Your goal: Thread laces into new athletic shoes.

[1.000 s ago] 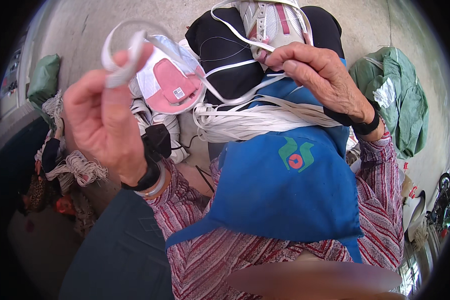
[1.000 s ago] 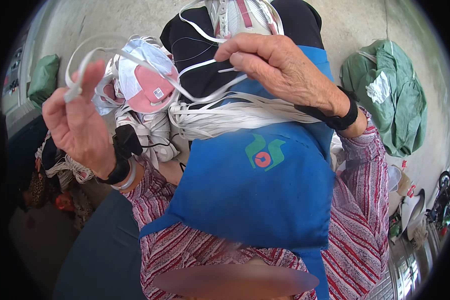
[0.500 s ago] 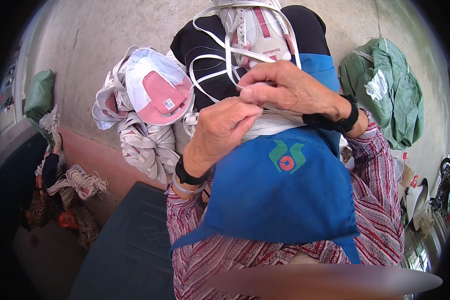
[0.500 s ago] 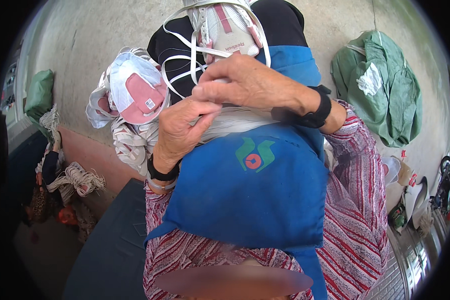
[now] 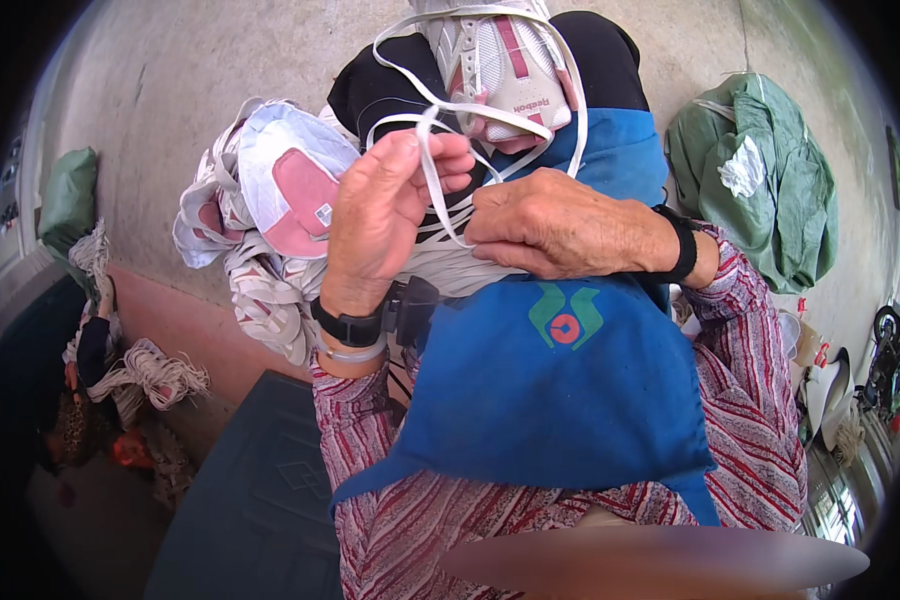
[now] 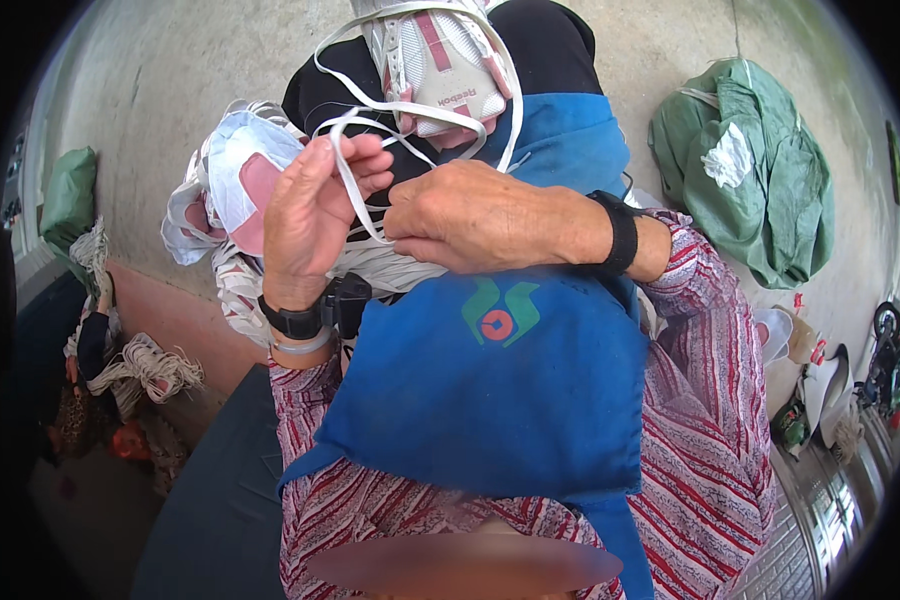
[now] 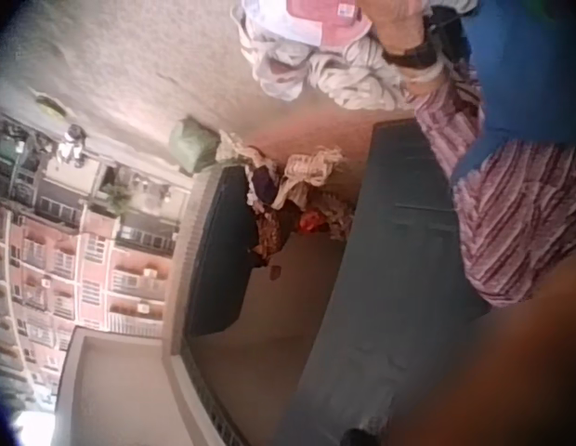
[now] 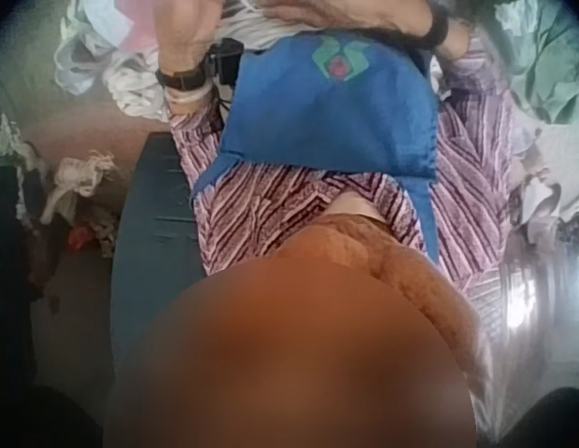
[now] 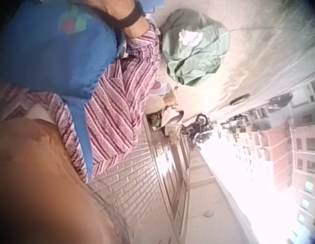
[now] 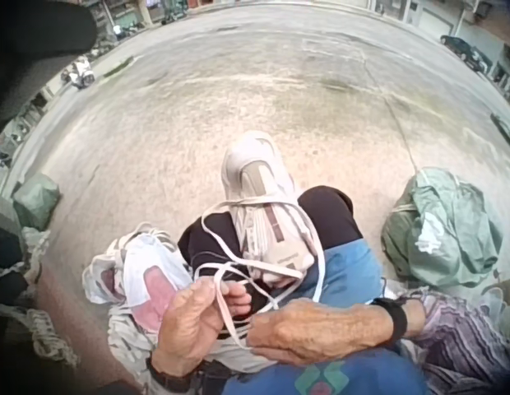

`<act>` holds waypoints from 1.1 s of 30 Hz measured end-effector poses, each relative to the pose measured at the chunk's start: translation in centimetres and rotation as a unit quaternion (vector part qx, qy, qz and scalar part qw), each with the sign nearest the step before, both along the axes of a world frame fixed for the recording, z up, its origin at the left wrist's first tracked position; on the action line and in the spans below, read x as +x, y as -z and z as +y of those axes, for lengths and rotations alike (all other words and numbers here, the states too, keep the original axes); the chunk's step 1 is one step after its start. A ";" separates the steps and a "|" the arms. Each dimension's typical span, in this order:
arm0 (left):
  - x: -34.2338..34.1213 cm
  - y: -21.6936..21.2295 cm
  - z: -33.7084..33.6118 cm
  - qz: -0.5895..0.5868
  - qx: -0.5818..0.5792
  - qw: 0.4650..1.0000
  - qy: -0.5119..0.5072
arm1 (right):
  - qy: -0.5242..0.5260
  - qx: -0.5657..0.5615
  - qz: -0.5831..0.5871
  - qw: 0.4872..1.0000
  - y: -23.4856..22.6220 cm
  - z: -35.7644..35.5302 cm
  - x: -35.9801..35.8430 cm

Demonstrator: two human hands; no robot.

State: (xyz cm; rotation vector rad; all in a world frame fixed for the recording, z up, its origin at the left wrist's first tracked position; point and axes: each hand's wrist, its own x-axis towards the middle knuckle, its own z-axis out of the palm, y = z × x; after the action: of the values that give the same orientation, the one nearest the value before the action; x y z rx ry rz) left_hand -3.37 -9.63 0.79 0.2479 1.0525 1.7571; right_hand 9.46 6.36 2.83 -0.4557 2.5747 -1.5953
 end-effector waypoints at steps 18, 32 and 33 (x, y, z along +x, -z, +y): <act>-11.3 -15.1 -17.8 0.412 0.109 0.829 -0.363 | 0.431 -0.131 -0.075 0.889 -4.4 11.4 -0.1; -1.7 -2.1 2.4 0.437 -0.171 0.861 -0.196 | 0.277 0.273 0.180 0.904 0.4 9.3 -5.0; -2.2 -1.9 2.0 0.435 -0.169 0.864 -0.192 | 0.295 0.304 0.190 0.886 -0.1 9.7 -5.1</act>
State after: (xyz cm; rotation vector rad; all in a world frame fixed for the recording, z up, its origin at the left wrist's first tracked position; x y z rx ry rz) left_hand -5.60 -7.64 2.66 0.6865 2.1623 1.7742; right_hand 4.33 16.05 2.88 0.1096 3.5410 -0.7038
